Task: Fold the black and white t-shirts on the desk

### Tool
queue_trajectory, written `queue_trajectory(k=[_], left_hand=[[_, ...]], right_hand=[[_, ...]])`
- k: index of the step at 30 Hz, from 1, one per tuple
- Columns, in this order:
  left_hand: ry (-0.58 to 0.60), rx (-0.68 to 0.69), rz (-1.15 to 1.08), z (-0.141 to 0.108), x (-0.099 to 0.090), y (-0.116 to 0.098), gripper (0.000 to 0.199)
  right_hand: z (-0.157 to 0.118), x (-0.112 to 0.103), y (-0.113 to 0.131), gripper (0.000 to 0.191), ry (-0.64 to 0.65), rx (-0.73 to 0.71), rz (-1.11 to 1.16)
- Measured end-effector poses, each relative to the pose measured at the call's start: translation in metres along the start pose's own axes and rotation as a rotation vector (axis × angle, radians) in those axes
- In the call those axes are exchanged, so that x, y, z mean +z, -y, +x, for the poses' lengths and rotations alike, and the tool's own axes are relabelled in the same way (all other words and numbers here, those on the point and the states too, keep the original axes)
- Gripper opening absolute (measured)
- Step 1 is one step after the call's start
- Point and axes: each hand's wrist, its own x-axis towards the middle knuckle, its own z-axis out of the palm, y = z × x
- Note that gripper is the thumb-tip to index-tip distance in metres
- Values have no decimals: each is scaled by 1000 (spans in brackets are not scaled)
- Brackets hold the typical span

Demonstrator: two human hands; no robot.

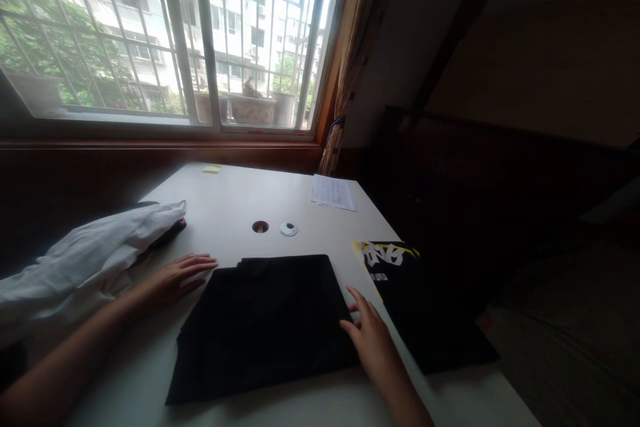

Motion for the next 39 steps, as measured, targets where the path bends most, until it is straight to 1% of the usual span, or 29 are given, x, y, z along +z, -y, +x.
queue_trajectory(k=[2, 4, 6, 7, 9, 10, 12, 13, 15, 16, 18, 21, 23, 26, 30, 33, 35, 37, 39], left_hand=[[6, 20, -21, 1, -2, -3, 39], [0, 43, -51, 3, -3, -7, 38], [4, 57, -71, 4, -2, -10, 36], [11, 59, -74, 5, -1, -11, 35], [35, 58, -72, 7, 1, -13, 34], [47, 56, -71, 8, 2, -14, 33], [65, 51, -70, 8, 3, -15, 33], [69, 50, -69, 8, 3, -14, 33], [65, 54, -68, 8, 2, -13, 32], [61, 57, -67, 7, 2, -12, 31], [58, 58, -70, 6, 1, -10, 31], [48, 54, -83, 6, 2, -9, 31], [30, 54, -94, 7, 3, -10, 31], [0, 30, -121, 10, 4, -14, 29], [-38, -60, -210, 18, 2, -28, 28], [-5, -176, -294, 29, 2, -44, 29], [39, -250, -341, 38, 3, -56, 31], [85, -305, -374, 49, 7, -68, 34], [123, -332, -382, 61, 11, -79, 38]], right_hand=[[10, -9, -10, 55, -125, -37, -116], [16, -16, -15, 45, -269, -105, -267], [16, -18, -9, 36, -357, -202, -376], [14, -16, -1, 31, -362, -254, -397], [3, -8, 23, 18, -296, -340, -370], [-4, -2, 37, 12, -233, -370, -332], [-20, 12, 68, 8, -74, -404, -246], [-29, 19, 81, 8, 8, -415, -208], [-45, 34, 103, 17, 117, -419, -147], [-51, 42, 110, 20, 145, -420, -127], [-61, 54, 117, 22, 159, -437, -100], [-67, 65, 115, 23, 154, -500, -55], [-68, 63, 109, 25, 164, -547, -2], [-69, 50, 98, 28, 191, -596, 77], [-74, 24, 79, 21, 219, -614, 67], [-79, 10, 64, 17, 275, -625, 24], [-83, 6, 56, 22, 305, -646, 5], [-85, 5, 53, 29, 310, -676, -4], [-87, 4, 54, 31, 285, -698, -11]])
